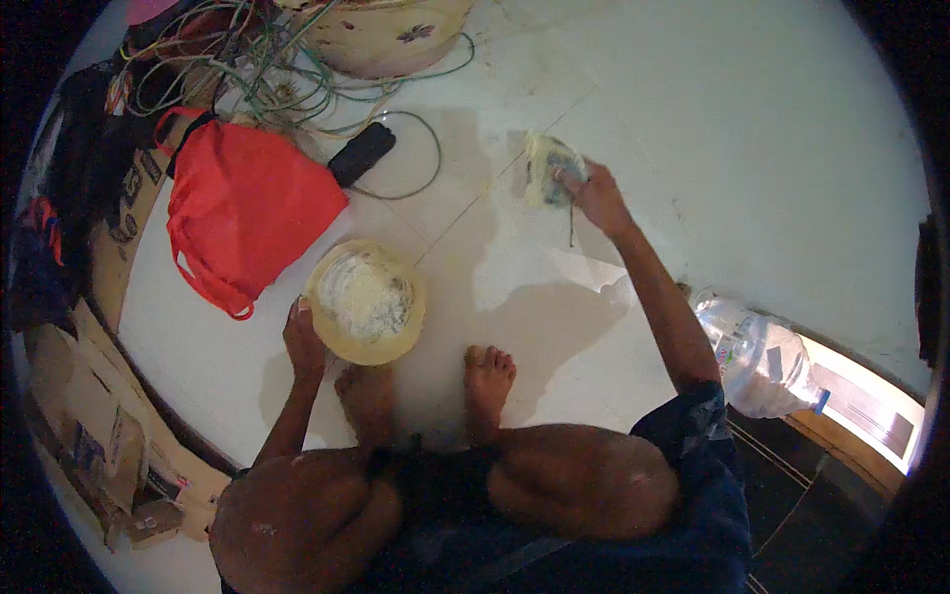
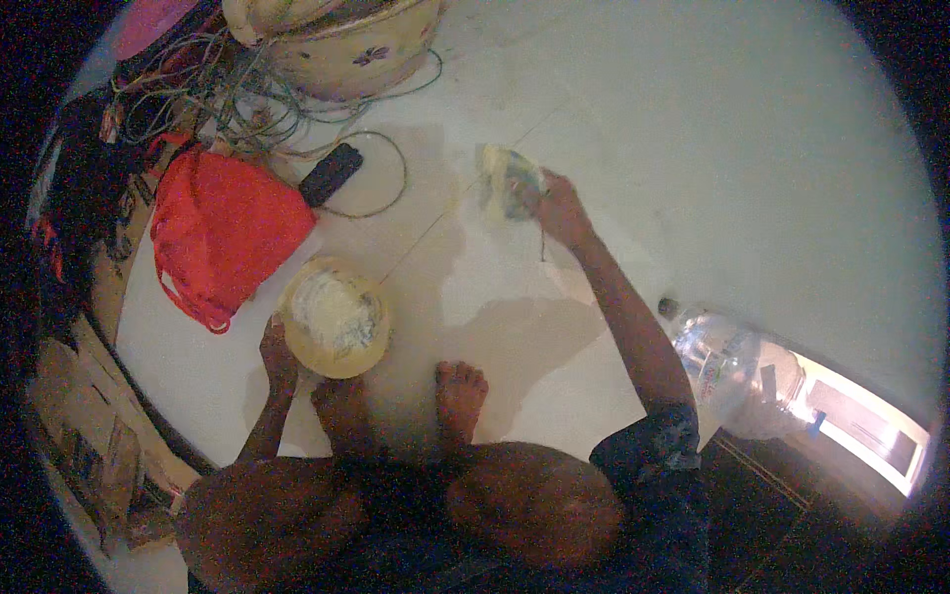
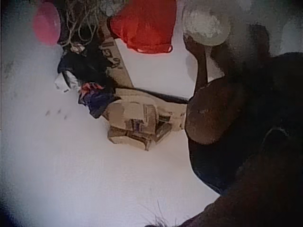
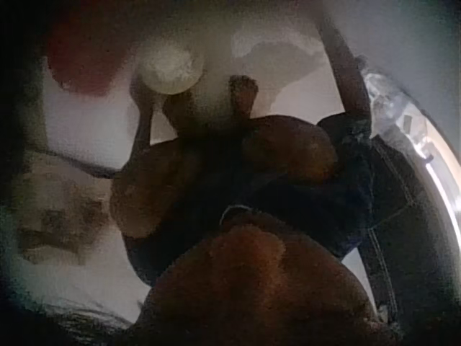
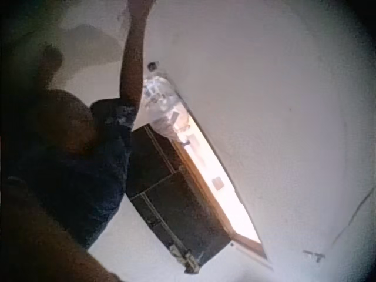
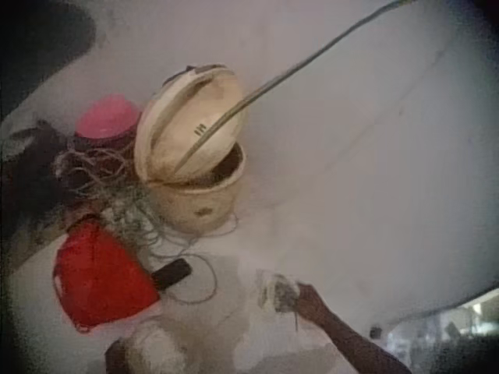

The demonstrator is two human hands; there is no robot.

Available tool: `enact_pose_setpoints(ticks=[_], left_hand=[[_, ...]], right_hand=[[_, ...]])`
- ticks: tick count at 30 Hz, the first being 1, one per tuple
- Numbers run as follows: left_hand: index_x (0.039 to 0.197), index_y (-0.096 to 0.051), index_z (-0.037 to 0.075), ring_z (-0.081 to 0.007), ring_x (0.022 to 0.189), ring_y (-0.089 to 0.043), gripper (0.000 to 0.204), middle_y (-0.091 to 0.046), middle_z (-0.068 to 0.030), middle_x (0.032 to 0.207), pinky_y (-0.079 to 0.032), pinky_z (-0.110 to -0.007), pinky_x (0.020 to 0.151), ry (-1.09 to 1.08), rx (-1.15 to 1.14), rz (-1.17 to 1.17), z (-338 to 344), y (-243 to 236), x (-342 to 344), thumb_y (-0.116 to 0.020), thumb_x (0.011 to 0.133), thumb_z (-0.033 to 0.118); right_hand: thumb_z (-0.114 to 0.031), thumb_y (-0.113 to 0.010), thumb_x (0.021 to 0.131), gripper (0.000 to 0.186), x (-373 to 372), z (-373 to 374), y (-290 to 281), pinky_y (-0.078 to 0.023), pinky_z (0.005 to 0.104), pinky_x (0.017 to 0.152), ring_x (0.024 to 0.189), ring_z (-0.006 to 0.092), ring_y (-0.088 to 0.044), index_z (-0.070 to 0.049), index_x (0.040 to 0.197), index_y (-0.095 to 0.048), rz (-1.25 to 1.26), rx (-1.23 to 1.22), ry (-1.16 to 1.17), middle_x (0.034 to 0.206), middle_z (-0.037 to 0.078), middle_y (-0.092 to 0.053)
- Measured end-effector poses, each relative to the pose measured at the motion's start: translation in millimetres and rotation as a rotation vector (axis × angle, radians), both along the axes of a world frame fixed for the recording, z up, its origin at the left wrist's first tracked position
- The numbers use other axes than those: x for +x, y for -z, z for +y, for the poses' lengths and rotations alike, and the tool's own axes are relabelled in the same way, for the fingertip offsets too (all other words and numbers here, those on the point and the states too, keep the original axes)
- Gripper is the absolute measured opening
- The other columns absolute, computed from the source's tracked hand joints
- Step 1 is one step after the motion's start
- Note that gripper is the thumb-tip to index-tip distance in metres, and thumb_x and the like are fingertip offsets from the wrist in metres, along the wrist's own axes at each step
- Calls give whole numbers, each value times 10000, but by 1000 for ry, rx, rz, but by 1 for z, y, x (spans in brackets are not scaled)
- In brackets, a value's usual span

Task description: The person sits on a tiled floor and applies a white grout mixture into the gaps between tiles using a small sponge. They repeatedly dip the sponge into a bowl of grout and rub it along the tile seams, occasionally using their fingers to smooth the material.

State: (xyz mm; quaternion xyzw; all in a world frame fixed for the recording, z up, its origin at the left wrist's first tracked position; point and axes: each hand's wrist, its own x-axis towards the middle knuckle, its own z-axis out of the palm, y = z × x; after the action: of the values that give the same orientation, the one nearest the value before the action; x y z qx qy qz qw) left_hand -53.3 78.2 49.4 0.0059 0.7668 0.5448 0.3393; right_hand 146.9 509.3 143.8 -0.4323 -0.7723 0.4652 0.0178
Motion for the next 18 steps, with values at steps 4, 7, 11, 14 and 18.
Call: enact_pose_setpoints(ticks=[4,7,11,14,18], left_hand=[[1135,-538,-28,-160,913,-542,388,-596,-102,1004,-448,-307,809,75,83,122,0,5,3,-366,986,286],[1136,-537,-28,-155,908,-538,372,-597,-102,999,-447,-299,804,93,68,90,2,-1,1,-368,989,269],[1132,-537,-28,-144,898,-537,363,-600,-96,988,-449,-289,792,82,51,69,6,-11,3,-372,990,262],[1120,-539,-32,-137,873,-542,360,-606,-89,973,-452,-282,774,63,-4,43,0,-6,4,-374,990,261],[1092,-544,-36,-128,823,-550,364,-613,-82,921,-458,-279,733,216,-31,157,-3,-2,0,-363,995,264]], right_hand=[[-188,-602,859,300,10,81,19,-501,351,750,885,233,-575,-23,1110,-598,-280,910,-368,1059,103,-583],[-117,-605,800,328,13,103,29,-503,373,813,1015,262,-532,-88,1127,-595,-380,991,-503,1185,85,-512],[-93,-589,790,405,16,117,44,-461,399,936,1147,312,-490,-156,1190,-572,-433,1090,-717,1314,69,-468],[-76,-594,775,397,18,125,46,-465,396,916,1125,310,-491,-144,1166,-574,-357,1080,-756,1291,65,-474],[-58,-622,732,372,26,143,56,-501,376,845,1049,278,-512,-115,1098,-596,-282,1200,-610,1224,61,-496]])
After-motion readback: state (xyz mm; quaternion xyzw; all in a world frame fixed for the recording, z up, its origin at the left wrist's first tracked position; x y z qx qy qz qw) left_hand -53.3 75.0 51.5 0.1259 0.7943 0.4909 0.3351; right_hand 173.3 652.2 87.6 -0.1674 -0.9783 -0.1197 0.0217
